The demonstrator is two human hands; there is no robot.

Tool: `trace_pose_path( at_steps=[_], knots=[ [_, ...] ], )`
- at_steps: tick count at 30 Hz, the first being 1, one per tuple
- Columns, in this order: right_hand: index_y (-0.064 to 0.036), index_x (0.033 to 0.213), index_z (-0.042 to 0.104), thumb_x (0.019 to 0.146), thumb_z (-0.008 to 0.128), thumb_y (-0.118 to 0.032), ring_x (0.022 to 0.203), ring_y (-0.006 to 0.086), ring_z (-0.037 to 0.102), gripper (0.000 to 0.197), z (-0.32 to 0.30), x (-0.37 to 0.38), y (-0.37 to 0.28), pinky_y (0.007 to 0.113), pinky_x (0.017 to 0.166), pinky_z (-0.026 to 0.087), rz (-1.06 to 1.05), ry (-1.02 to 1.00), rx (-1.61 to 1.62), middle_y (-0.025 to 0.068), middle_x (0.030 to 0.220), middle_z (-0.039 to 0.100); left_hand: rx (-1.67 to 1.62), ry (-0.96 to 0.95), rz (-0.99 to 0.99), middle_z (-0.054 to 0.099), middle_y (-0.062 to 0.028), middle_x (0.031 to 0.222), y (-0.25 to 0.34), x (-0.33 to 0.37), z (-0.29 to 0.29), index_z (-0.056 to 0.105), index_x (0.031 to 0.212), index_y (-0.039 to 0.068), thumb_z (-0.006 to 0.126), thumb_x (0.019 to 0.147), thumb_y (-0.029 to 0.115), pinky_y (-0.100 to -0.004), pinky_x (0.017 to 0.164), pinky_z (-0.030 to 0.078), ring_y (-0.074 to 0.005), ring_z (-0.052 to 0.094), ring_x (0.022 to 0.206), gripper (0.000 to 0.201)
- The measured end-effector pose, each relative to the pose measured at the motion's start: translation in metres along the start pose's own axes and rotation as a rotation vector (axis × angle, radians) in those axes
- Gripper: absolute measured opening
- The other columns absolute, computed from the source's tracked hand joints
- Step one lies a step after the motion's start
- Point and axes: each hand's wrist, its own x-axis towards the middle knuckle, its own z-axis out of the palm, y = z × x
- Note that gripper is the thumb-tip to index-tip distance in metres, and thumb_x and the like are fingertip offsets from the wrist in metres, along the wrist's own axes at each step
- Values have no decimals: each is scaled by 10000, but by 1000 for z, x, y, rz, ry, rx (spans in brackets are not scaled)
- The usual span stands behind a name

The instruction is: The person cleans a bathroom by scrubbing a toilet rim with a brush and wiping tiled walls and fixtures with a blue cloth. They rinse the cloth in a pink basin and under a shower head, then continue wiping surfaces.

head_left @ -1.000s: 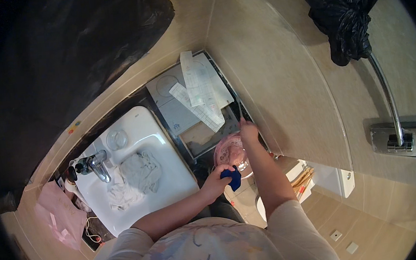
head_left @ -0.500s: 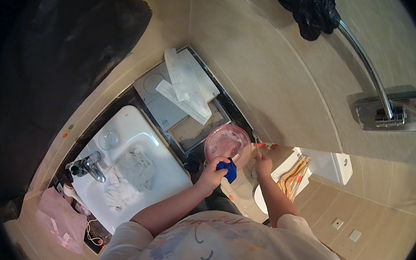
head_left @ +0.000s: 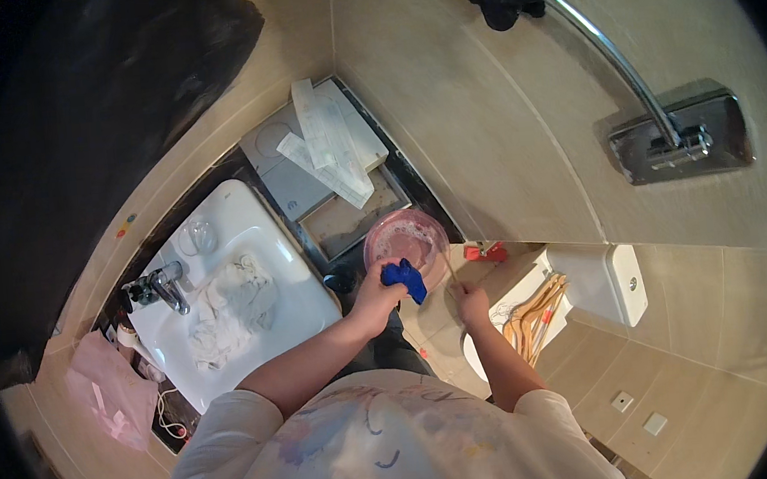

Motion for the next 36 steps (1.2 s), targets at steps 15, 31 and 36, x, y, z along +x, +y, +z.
trace_pose_path(
  at_steps=[15,31,36],
  knots=[
    [-151,1429,322,939,552,-354,1016,194,576,578,-47,-51,-135,347,844,492,41,-780,1162,76,1334,442,-110,-6,-128,586,-61,1063,56,-31,23,530,1137,67,648,889,262,-364,785,536,-190,605,941,337],
    [-138,1197,533,920,567,-287,1043,233,600,316,-43,-66,-189,407,882,503,191,-829,1355,51,1117,622,37,-73,49,591,-25,848,52,-92,-24,567,1043,41,596,921,309,-265,659,487,-113,571,719,296],
    [-58,1231,496,908,559,-111,883,155,624,334,10,-89,-219,252,695,536,49,-1257,923,70,1077,606,-699,133,121,616,-27,934,47,-150,-84,524,1062,113,571,917,406,-329,811,509,-166,630,873,330]
  ],
)
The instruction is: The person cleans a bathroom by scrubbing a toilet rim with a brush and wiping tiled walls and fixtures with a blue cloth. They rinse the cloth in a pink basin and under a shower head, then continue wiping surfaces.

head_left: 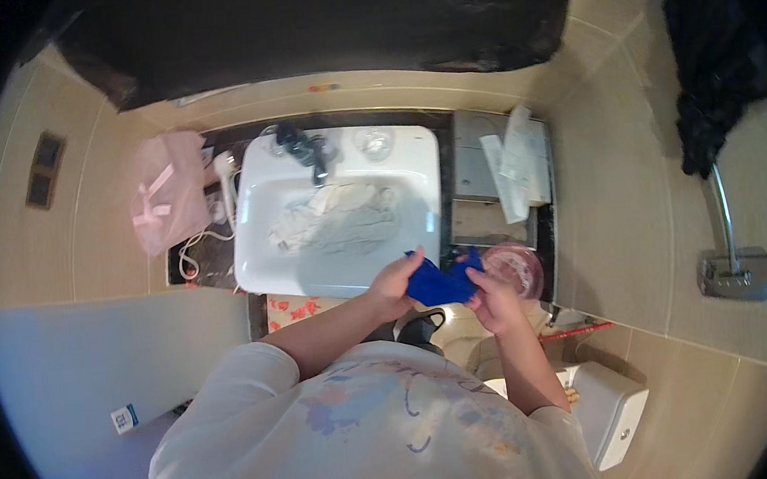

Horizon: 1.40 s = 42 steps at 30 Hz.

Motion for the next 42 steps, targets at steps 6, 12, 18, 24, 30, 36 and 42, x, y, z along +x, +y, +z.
trace_pose_path(
  at_steps=[6,12,18,24,30,36,42],
  knots=[
    [-4,1392,364,930,539,-163,1114,220,527,518,103,102,80,289,967,402,28,-303,-627,104,1274,528,-179,159,88,578,-82,1075,57,-30,-107,508,1117,132,475,960,198,-427,829,530,-231,605,969,173],
    [-62,1197,513,963,470,-333,854,145,595,361,163,214,69,284,708,471,150,79,-545,96,1033,624,-72,565,269,558,-94,1053,110,20,-213,456,1169,130,451,954,104,-438,754,548,-253,593,911,217],
    [-24,1030,504,986,389,-425,457,106,476,419,189,296,65,243,398,373,83,310,-786,60,647,584,18,430,194,541,-99,1110,173,47,-223,456,1180,111,504,919,39,-418,780,546,-249,588,997,275],
    [-28,906,571,997,406,-348,471,91,461,371,193,296,76,222,424,364,57,191,-675,31,641,569,-73,352,147,579,-86,1068,192,70,-234,520,1118,65,520,885,-33,-350,824,532,-213,598,951,253],
    [-34,949,580,996,408,-332,540,88,489,347,193,300,79,227,479,392,8,223,-550,25,684,581,-14,201,122,583,-109,1041,198,89,-260,495,1152,49,519,902,3,-373,799,553,-249,617,935,255],
    [-15,1245,516,938,495,-419,994,276,588,508,94,340,166,380,918,422,-207,466,-1036,118,1015,630,-181,143,-12,593,-77,1093,198,77,-244,532,1155,100,509,951,199,-432,859,514,-242,601,972,228],
    [-6,1029,578,928,476,-237,875,414,606,271,115,342,164,485,773,470,-391,327,-1518,265,896,628,-257,220,5,594,-39,1054,201,69,-255,550,1101,131,447,975,385,-418,890,469,-216,578,953,301]
  ],
)
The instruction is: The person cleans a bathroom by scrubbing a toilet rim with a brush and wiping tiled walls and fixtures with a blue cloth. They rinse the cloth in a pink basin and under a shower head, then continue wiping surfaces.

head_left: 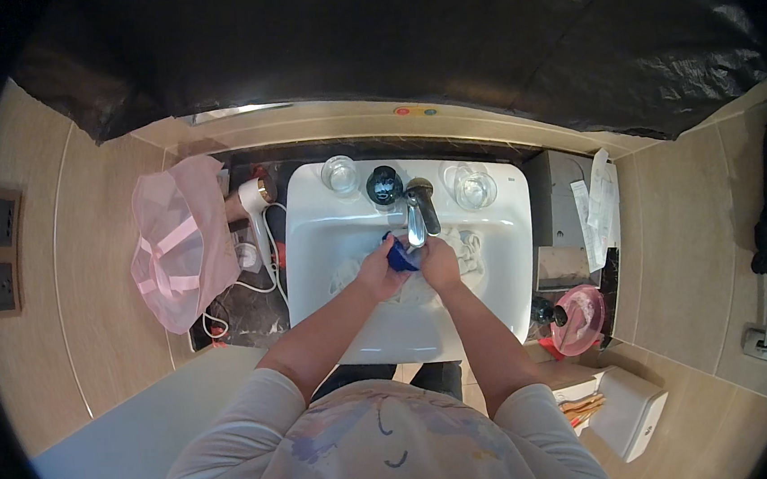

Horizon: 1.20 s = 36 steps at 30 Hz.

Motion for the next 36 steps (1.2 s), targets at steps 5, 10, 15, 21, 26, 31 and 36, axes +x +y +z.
trace_pose_path(
  at_steps=[5,10,15,21,26,31,36],
  knots=[
    [9,1074,578,931,470,-256,850,436,603,320,37,-10,-27,519,730,454,119,-112,174,280,884,622,-7,-18,3,594,-43,903,5,9,5,573,963,111,451,968,425,-352,793,487,-202,582,826,337],
    [-11,888,537,932,480,-299,774,421,607,296,34,-49,-90,534,670,446,-14,-110,-9,230,760,619,246,-70,-18,540,-14,634,1,87,-79,550,819,112,494,945,455,-286,531,450,-168,530,559,370],
    [-28,894,519,930,481,-307,754,406,610,284,-1,-36,-54,492,645,465,-15,-144,-230,217,774,618,316,120,-144,537,8,630,-9,53,-25,567,810,163,500,946,429,-273,436,377,-137,495,521,306],
    [-35,1096,554,881,567,-191,790,350,629,266,22,-14,-10,420,715,490,135,137,341,200,806,633,91,3,-90,625,-20,913,6,15,-2,590,1005,148,440,982,338,-310,743,492,-150,587,819,243],
    [-2,1060,536,838,639,-231,922,378,607,335,55,-9,-11,450,770,476,133,120,326,213,962,603,116,36,-141,625,-34,927,11,27,-5,586,966,129,421,980,363,-333,801,482,-151,582,862,287],
    [-21,1019,547,873,587,-296,886,390,612,313,27,-27,-60,463,720,484,200,-134,-105,225,930,615,83,-314,-242,623,-40,896,-7,57,-48,594,914,122,498,933,452,-349,765,477,-170,576,856,344],
    [-37,1001,565,899,535,-211,849,325,644,204,9,-2,-2,428,691,489,456,290,137,190,914,645,304,267,-79,623,-39,894,-3,15,14,596,945,126,484,942,456,-356,768,462,-184,575,854,349]
  ],
)
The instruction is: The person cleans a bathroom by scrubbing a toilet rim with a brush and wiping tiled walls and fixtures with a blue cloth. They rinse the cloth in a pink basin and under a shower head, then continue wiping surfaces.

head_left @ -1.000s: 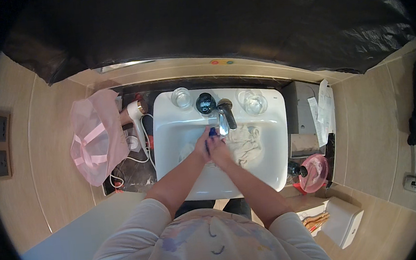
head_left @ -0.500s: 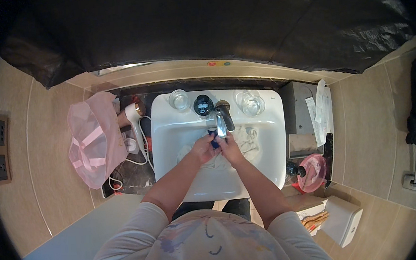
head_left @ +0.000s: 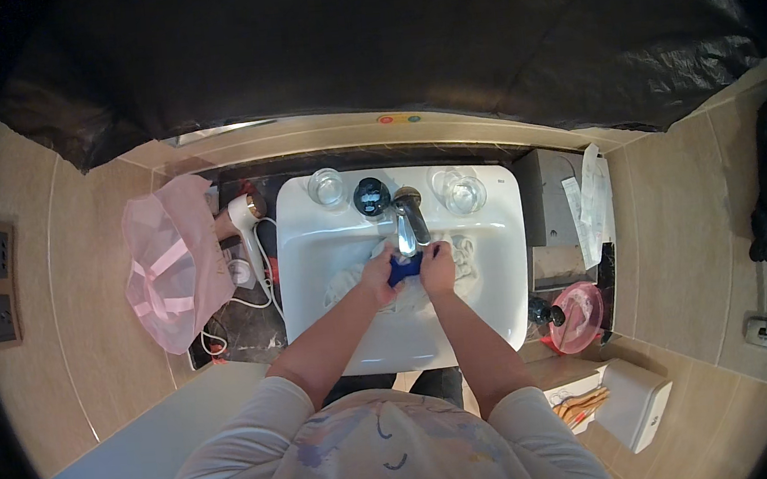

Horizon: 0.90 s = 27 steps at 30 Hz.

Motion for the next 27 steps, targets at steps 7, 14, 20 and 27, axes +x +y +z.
trace_pose_path(
  at_steps=[7,14,20,27],
  knots=[
    [-28,1089,606,812,619,-113,860,230,647,291,36,-40,-10,346,758,495,-61,-434,601,139,950,673,-239,-317,-73,614,-63,888,12,25,-38,573,996,86,398,985,402,-378,809,482,-204,578,820,362],
    [-13,995,637,819,616,-56,836,242,657,183,-13,-33,-31,340,729,510,-169,-22,106,151,899,672,-202,-341,47,611,-24,823,-2,25,12,593,938,119,456,967,382,-353,706,504,-168,576,739,298],
    [-16,1115,575,788,543,69,985,263,602,340,-79,-52,-82,293,767,497,-514,67,355,149,1072,610,-105,-122,66,588,-8,759,-3,41,9,604,901,138,544,934,401,-283,532,443,-130,536,624,271],
    [-19,1226,536,663,553,75,1133,369,530,571,-80,-41,-56,419,983,410,-987,18,-111,180,1248,541,-196,-151,-49,541,-4,739,-5,2,-8,586,869,134,437,964,398,-277,555,449,-152,503,632,318]
  ],
)
